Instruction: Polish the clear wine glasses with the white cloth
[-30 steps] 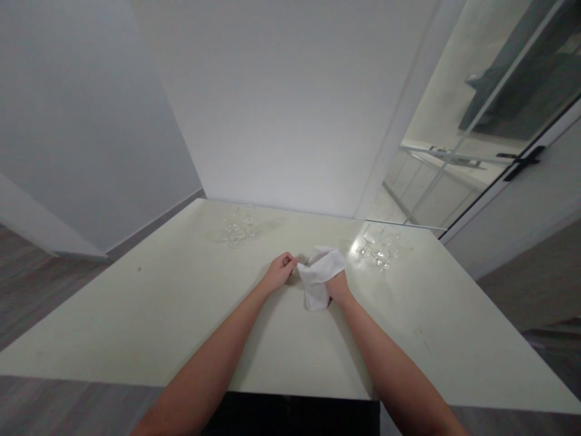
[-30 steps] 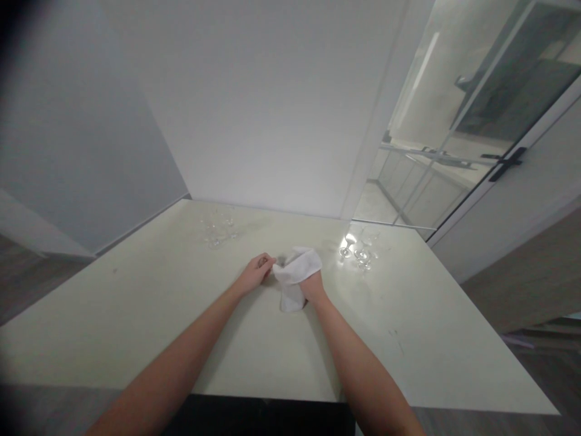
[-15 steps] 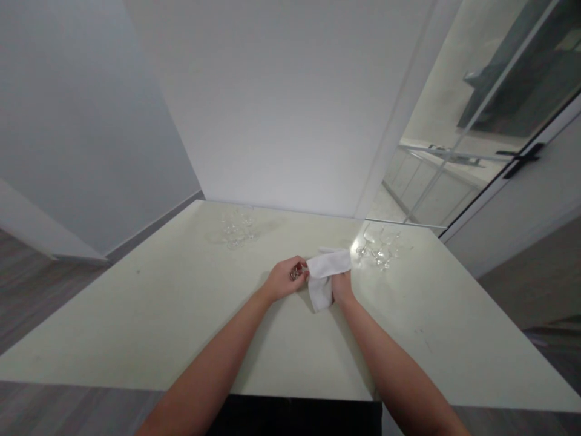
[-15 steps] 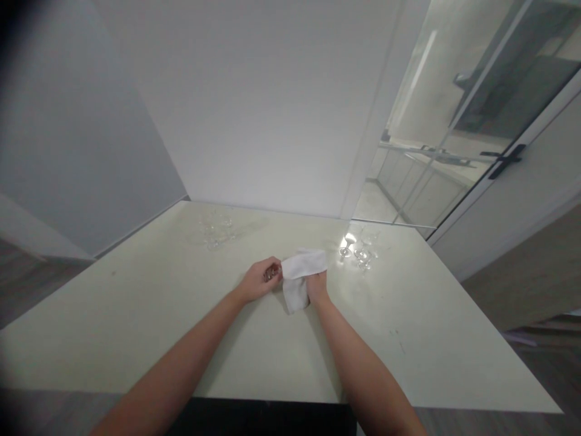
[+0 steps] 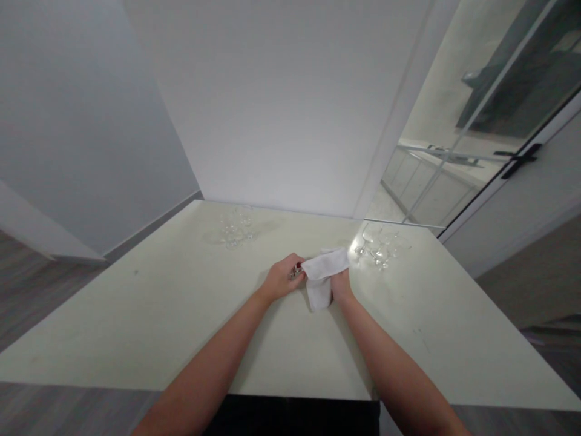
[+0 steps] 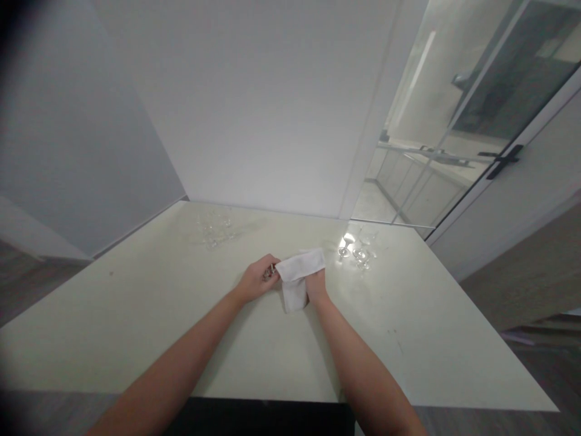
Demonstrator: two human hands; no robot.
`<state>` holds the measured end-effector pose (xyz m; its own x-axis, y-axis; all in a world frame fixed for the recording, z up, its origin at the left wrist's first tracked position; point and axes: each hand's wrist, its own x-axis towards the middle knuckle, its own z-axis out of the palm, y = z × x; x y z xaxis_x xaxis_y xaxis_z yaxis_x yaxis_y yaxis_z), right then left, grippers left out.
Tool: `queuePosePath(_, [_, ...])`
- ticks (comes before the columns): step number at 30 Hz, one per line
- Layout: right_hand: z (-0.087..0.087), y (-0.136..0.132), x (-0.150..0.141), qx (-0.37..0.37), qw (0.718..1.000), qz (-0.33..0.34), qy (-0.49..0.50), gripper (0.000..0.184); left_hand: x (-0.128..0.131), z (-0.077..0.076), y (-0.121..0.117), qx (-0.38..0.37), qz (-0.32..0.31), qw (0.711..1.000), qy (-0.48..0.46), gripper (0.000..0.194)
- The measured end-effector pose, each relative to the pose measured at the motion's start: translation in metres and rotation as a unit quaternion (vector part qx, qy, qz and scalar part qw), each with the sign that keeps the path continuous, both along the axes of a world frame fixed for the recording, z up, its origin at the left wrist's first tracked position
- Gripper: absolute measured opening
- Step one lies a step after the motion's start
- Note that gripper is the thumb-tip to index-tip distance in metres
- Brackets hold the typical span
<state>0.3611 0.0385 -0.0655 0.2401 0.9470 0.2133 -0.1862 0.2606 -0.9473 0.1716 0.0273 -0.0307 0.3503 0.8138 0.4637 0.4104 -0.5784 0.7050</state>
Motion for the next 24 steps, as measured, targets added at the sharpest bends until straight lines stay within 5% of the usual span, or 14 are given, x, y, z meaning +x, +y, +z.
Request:
queuePosePath(3, [0.001,-0.001,-0.001,0.018,0.998,0.052,-0.016,0.032,0.002,-0.006,0.007,-0.186,0.009,0.977,-0.100,0.041])
queuePosePath(5, [0.002,-0.002,-0.003,0.034,0.997,0.065,-0.037,0.032,0.000,-0.010,0.010,-0.240,0.022,0.962,-0.126,0.050])
queuePosePath(10, [-0.002,-0.001,-0.006,-0.021,1.000,0.002,-0.004,0.030,-0.005,-0.005,0.006,-0.065,0.076,0.994,-0.033,0.041])
queuePosePath(14, [-0.005,0.001,-0.005,-0.036,0.998,-0.032,0.026,0.026,-0.004,0.000,-0.001,0.048,0.047,0.997,0.038,0.034])
queuePosePath(24, [-0.003,0.002,0.001,0.025,0.999,0.004,-0.045,0.037,0.000,-0.008,0.005,-0.156,-0.029,0.981,-0.115,0.031])
